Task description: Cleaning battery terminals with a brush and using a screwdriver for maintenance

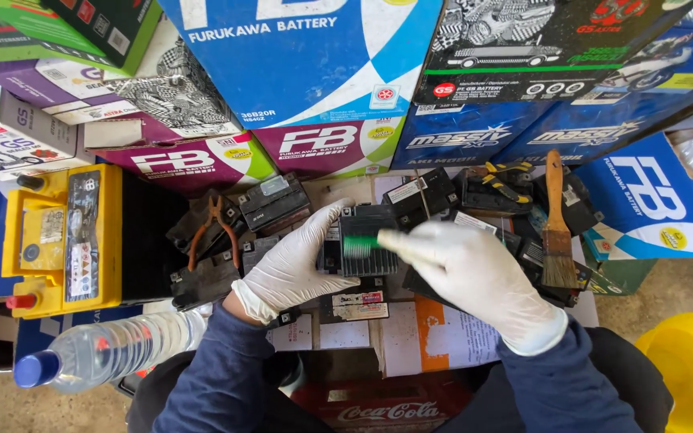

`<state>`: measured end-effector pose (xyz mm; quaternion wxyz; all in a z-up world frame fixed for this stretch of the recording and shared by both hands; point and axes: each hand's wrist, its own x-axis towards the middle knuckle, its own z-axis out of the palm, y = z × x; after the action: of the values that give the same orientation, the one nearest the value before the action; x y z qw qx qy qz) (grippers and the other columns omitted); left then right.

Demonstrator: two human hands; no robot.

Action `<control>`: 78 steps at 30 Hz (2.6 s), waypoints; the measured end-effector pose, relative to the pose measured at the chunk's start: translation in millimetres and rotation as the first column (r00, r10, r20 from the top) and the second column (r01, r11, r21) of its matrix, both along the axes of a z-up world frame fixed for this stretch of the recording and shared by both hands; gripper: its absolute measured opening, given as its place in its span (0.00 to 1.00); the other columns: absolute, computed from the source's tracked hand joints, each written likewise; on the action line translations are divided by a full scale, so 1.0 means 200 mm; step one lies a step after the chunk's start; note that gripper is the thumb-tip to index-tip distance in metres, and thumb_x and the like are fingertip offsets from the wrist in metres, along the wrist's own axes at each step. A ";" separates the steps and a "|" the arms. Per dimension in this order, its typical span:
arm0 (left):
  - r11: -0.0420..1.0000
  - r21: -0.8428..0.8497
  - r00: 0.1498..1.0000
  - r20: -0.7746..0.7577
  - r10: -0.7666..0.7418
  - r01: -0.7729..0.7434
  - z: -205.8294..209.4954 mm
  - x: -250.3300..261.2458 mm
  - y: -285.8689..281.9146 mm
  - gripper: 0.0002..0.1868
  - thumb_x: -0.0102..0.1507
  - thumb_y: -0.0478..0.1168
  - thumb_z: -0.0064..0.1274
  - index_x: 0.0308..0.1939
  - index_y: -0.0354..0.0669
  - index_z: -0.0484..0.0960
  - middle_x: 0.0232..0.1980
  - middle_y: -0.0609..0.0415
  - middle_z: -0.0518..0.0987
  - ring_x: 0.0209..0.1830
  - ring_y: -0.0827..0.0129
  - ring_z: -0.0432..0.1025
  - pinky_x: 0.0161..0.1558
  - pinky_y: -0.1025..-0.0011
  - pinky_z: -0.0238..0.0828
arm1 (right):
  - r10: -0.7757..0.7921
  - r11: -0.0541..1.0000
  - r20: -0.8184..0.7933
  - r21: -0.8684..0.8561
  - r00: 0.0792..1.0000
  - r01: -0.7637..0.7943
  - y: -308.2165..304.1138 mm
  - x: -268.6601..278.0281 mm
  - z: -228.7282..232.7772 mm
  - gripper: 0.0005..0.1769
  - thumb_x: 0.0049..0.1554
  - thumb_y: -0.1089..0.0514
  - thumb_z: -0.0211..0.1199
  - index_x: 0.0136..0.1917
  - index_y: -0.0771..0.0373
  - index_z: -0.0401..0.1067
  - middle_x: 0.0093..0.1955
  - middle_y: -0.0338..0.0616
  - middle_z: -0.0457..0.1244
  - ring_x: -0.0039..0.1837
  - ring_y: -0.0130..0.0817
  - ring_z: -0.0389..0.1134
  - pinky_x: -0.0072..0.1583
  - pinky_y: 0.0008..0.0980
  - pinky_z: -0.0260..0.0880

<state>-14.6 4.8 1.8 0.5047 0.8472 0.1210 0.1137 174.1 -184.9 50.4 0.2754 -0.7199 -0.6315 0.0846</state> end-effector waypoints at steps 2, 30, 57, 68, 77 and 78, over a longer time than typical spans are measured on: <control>1.000 -0.016 1.000 0.014 -0.008 0.008 0.00 0.00 0.00 0.56 0.48 0.44 0.76 0.75 0.37 0.60 0.72 0.31 0.66 0.74 0.38 0.59 0.73 0.45 0.54 | 0.096 0.995 -0.200 -0.014 0.975 -0.101 -0.01 -0.03 0.04 0.16 0.58 0.61 0.61 0.57 0.49 0.80 0.45 0.41 0.74 0.49 0.41 0.76 0.48 0.35 0.76; 0.999 -0.033 1.000 0.008 -0.004 0.004 -0.06 -0.01 0.00 0.58 0.48 0.48 0.76 0.76 0.42 0.59 0.75 0.37 0.64 0.77 0.45 0.57 0.75 0.51 0.53 | -0.113 0.993 -0.108 0.004 0.988 0.114 -0.08 0.08 -0.08 0.18 0.59 0.59 0.62 0.62 0.45 0.79 0.52 0.35 0.72 0.56 0.33 0.74 0.55 0.32 0.74; 0.997 -0.065 0.996 -0.083 0.026 -0.031 0.06 0.01 -0.02 0.58 0.46 0.45 0.76 0.76 0.48 0.62 0.74 0.36 0.66 0.76 0.41 0.58 0.73 0.48 0.52 | -0.047 0.998 -0.357 -0.061 0.933 0.026 -0.08 0.07 0.01 0.20 0.60 0.63 0.58 0.62 0.48 0.79 0.47 0.44 0.73 0.51 0.40 0.75 0.53 0.37 0.73; 0.996 -0.083 0.995 -0.101 0.020 -0.028 0.06 0.01 -0.02 0.57 0.47 0.43 0.75 0.77 0.49 0.61 0.75 0.34 0.65 0.76 0.37 0.55 0.73 0.44 0.51 | -0.030 0.992 -0.278 -0.130 0.960 -0.006 -0.08 0.07 0.03 0.21 0.59 0.63 0.57 0.63 0.48 0.78 0.47 0.44 0.73 0.51 0.43 0.75 0.53 0.42 0.74; 0.997 -0.075 0.999 -0.054 0.008 -0.012 0.06 0.02 -0.02 0.56 0.49 0.43 0.75 0.77 0.45 0.61 0.75 0.33 0.64 0.76 0.38 0.54 0.73 0.44 0.50 | -0.058 0.998 -0.098 -0.030 0.994 0.056 -0.05 0.09 -0.14 0.21 0.61 0.60 0.58 0.65 0.43 0.76 0.49 0.37 0.71 0.52 0.34 0.73 0.54 0.32 0.73; 0.998 -0.069 0.999 -0.050 0.005 -0.009 0.06 0.01 -0.02 0.56 0.49 0.43 0.75 0.77 0.45 0.61 0.75 0.33 0.64 0.76 0.38 0.54 0.73 0.44 0.50 | -0.060 0.998 -0.094 -0.024 0.994 0.058 -0.06 0.08 -0.08 0.21 0.61 0.60 0.58 0.65 0.43 0.76 0.49 0.37 0.71 0.52 0.34 0.73 0.54 0.32 0.73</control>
<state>-11.7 1.3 13.2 0.5302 0.8313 0.1404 0.0901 189.4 -197.3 33.4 0.2999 -0.7363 -0.5951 0.1171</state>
